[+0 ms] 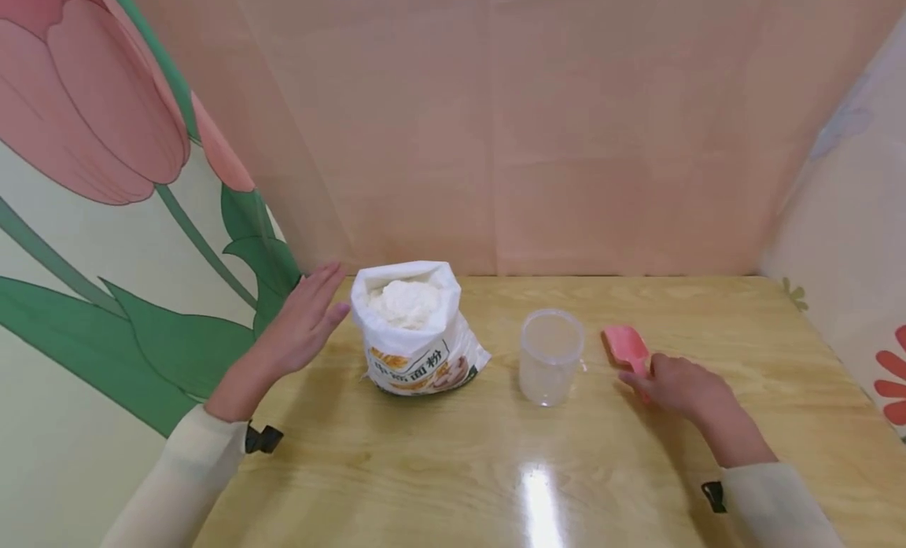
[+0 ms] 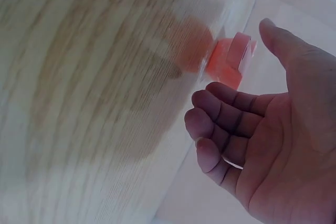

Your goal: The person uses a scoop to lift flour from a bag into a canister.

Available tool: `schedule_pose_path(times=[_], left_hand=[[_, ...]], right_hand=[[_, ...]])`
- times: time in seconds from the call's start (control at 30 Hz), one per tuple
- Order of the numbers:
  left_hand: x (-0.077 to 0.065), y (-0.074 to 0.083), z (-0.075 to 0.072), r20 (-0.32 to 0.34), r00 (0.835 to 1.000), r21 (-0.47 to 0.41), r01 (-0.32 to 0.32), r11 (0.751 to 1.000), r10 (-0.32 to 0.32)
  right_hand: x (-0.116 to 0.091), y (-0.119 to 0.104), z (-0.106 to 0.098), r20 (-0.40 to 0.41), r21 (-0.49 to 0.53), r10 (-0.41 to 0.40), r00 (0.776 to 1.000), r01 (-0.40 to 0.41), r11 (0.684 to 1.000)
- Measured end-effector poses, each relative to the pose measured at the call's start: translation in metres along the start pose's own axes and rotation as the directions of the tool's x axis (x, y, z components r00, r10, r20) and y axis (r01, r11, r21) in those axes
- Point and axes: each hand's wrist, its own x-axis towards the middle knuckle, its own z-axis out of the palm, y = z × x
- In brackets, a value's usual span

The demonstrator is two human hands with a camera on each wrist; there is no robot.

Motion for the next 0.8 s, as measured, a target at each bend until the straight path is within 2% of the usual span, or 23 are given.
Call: schedule_pose_path(times=[0.17, 0.27, 0.4, 0.6, 0.8], left_hand=[[0.002, 0.005, -0.001, 0.021, 1.000, 0.002, 0.005, 1.000, -0.005], [0.007, 0.007, 0.001, 0.015, 1.000, 0.005, -0.022, 1.000, 0.022], [0.013, 0.010, 0.005, 0.040, 0.998, 0.011, -0.042, 0.999, 0.042], [0.014, 0.017, 0.012, 0.103, 0.995, 0.031, -0.020, 0.999, 0.017], [0.015, 0.024, 0.011, 0.113, 0.994, 0.057, -0.009, 0.998, 0.003]], right_hand=[[0.006, -0.003, 0.002, 0.010, 0.003, -0.002, 1.000, 0.002, 1.000], [0.010, -0.004, 0.003, 0.018, -0.007, -0.007, 1.000, 0.007, 1.000], [0.011, -0.003, 0.006, 0.035, -0.007, -0.004, 0.999, 0.004, 1.000], [0.009, -0.002, 0.014, 0.009, -0.019, -0.006, 1.000, 0.006, 1.000], [0.010, -0.004, 0.011, 0.001, -0.036, 0.046, 0.999, -0.046, 0.998]])
